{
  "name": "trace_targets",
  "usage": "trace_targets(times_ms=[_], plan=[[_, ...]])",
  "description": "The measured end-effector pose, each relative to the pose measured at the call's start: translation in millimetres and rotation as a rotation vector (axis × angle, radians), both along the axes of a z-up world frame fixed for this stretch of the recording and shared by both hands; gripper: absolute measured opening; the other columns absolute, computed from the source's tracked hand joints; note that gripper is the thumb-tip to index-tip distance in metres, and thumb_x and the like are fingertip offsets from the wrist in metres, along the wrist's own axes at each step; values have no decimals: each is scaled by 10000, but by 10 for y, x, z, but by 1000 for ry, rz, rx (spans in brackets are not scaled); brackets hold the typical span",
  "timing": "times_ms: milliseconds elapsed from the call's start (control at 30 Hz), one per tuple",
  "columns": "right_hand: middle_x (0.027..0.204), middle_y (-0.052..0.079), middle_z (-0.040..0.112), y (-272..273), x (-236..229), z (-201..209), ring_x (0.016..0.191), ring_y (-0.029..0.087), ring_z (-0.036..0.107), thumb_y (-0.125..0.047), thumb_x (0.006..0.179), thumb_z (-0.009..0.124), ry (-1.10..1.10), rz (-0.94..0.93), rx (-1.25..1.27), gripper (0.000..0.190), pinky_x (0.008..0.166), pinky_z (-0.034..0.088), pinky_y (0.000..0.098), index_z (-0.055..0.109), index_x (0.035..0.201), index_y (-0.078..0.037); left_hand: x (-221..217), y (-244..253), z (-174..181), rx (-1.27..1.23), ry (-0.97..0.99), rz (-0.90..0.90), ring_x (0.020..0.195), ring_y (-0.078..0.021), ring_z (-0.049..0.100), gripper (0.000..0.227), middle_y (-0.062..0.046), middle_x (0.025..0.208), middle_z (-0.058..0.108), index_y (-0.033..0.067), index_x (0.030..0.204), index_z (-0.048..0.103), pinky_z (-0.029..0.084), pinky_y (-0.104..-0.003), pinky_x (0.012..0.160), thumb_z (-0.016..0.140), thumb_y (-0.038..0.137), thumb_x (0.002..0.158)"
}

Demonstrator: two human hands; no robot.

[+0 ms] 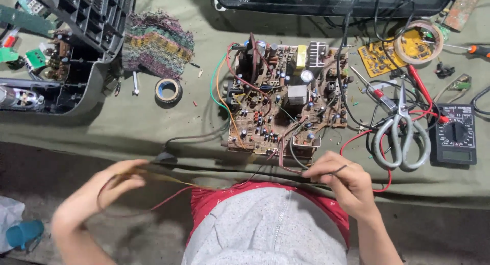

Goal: Repairing electronics by twisting wires together and insulating the connection with electrical tape.

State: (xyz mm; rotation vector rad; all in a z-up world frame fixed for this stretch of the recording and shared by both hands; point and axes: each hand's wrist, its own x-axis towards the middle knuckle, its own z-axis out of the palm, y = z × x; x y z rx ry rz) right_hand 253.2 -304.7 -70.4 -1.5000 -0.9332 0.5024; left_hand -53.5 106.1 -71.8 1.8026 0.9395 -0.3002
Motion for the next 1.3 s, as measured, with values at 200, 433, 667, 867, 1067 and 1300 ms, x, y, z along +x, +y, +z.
trace_targets(times_ms=[200, 433, 667, 867, 1067, 1300], plan=[[722, 33, 702, 29, -87, 78, 610, 108, 450, -70, 860, 617, -44, -50, 29, 153, 562, 363, 241, 755, 816, -19, -823, 625, -336, 1234, 449, 20, 909, -408, 775, 351, -182, 1188, 788, 74, 1335, 758, 617, -484, 763, 646, 71, 1002], [578, -32, 542, 265, -152, 106, 518, 70, 423, -120, 887, 686, 37, -100, 103, 136, 500, 313, 216, 783, 894, -24, 734, -824, 951, 538, -622, 42, 494, -71, 415, 296, -53, 1046, 767, 51, 1068, 736, 306, -205, 487, 649, -92, 824], [636, 43, 683, 235, -198, 96, 494, 93, 573, -4, 911, 653, 205, -233, 113, 130, 483, 465, 184, 770, 918, 52, 2020, -1692, 499, -42, -973, -694, 1294, -321, 602, 497, -171, 1404, 596, 7, 1408, 493, 489, -414, 1095, 639, 84, 939], [815, 123, 767, 146, -199, -14, 528, 137, 646, 70, 838, 688, 343, -294, 153, 145, 503, 545, 213, 743, 971, 68, 2121, -1957, 371, -192, -964, -447, 895, -170, 687, 368, -97, 1131, 737, 16, 1249, 649, 569, -282, 784, 704, 10, 885], [734, 74, 689, 150, -247, -94, 500, 91, 580, -176, 982, 605, 328, -305, 184, 260, 468, 418, 195, 726, 1046, 46, 2081, -1946, 185, -418, -994, -190, 824, -118, 633, 209, -62, 999, 705, 36, 1061, 737, 521, -236, 740, 729, -67, 879], [789, 63, 759, 177, -310, -53, 473, 90, 649, -72, 945, 660, 147, -253, 133, 150, 424, 516, 180, 728, 1050, 12, 2059, -1998, 147, -605, -964, -128, 874, -108, 643, 124, -50, 997, 701, 38, 1031, 778, 528, -220, 791, 754, 9, 913]])
